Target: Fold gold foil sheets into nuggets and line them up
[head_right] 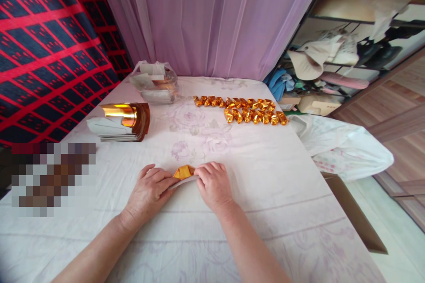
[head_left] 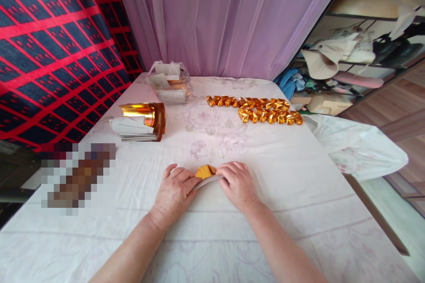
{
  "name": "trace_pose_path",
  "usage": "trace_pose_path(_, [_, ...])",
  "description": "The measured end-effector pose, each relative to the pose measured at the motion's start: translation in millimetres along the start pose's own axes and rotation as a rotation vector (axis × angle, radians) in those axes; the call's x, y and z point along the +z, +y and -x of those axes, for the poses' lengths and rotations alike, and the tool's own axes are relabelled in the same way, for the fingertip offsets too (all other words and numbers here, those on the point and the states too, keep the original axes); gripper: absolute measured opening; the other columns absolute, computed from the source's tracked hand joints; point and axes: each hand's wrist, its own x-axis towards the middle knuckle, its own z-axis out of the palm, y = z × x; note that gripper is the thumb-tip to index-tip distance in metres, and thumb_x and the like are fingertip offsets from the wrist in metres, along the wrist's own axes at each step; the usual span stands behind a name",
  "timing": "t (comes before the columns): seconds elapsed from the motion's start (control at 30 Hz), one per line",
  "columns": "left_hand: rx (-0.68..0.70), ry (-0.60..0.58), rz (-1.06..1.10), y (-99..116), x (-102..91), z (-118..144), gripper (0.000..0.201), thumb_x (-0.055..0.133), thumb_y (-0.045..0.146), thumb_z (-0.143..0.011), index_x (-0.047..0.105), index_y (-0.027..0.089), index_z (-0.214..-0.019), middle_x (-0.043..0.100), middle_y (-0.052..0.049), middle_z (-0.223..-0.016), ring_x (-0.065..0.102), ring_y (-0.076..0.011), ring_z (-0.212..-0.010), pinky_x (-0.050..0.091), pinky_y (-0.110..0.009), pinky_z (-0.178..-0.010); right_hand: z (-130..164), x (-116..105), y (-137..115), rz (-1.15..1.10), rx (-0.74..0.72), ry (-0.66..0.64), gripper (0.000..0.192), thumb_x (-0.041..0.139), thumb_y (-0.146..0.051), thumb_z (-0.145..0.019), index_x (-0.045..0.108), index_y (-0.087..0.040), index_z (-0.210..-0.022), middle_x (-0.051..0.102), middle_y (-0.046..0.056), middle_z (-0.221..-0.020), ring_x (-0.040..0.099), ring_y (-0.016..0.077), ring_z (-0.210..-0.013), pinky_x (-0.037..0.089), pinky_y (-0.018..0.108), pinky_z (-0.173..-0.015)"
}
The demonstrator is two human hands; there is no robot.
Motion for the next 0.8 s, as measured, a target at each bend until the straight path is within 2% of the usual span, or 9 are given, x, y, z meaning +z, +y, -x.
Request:
trace_pose_path(0.17, [0.018, -0.04, 0.045, 6, 1.3, 0, 0.023, 0.067, 0.021, -0.083, 0.072, 0.03, -0.104, 0.07, -0.003, -0.111, 0.06, -0.0259, -0.106, 0.031, -0.057, -0.107, -1, -4, 2, 0.04, -0.046, -0.002, 0.035, 0.053, 0.0, -0.078, 0.07, -0.025, -0.095, 0.074, 0.0, -0.095, 0.06, 0.0215, -0.09, 0.038, 0.037, -0.08])
trace_pose_path(0.3, [0.031, -0.066, 0.071, 9, 2.4, 1, 0.03, 0.063, 0.019, -0.085, 0.069, 0.029, -0.112, 0.07, -0.003, -0.11, 0.06, -0.0252, -0.106, 0.028, -0.058, -0.11, -1, -6, -2, 0.076, -0.069, -0.033, 0.039, 0.054, -0.001, -0.079, 0.07, -0.026, -0.105, 0.074, 0.002, -0.103, 0.06, 0.0225, -0.094, 0.039, 0.039, -0.081])
trace_pose_path(0.47, [0.025, -0.068, 0.046, 11, 3.4, 2, 0.032, 0.06, 0.02, -0.086, 0.067, 0.029, -0.117, 0.069, -0.004, -0.113, 0.061, -0.0251, -0.107, 0.027, -0.058, -0.111, -2, -8, -9, 0.108, -0.046, -0.088, 0.042, 0.055, -0.002, -0.074, 0.071, -0.027, -0.104, 0.072, 0.004, -0.107, 0.058, 0.0242, -0.097, 0.039, 0.041, -0.082])
trace_pose_path(0.8, [0.013, -0.073, 0.058, 11, 5.4, 3, 0.033, 0.058, 0.021, -0.089, 0.066, 0.03, -0.119, 0.068, -0.005, -0.113, 0.059, -0.0246, -0.107, 0.026, -0.059, -0.112, -1, -12, -14, 0.027, -0.092, -0.147, 0.033, 0.065, -0.016, -0.074, 0.07, -0.024, -0.106, 0.07, 0.006, -0.111, 0.06, 0.0253, -0.099, 0.041, 0.043, -0.087])
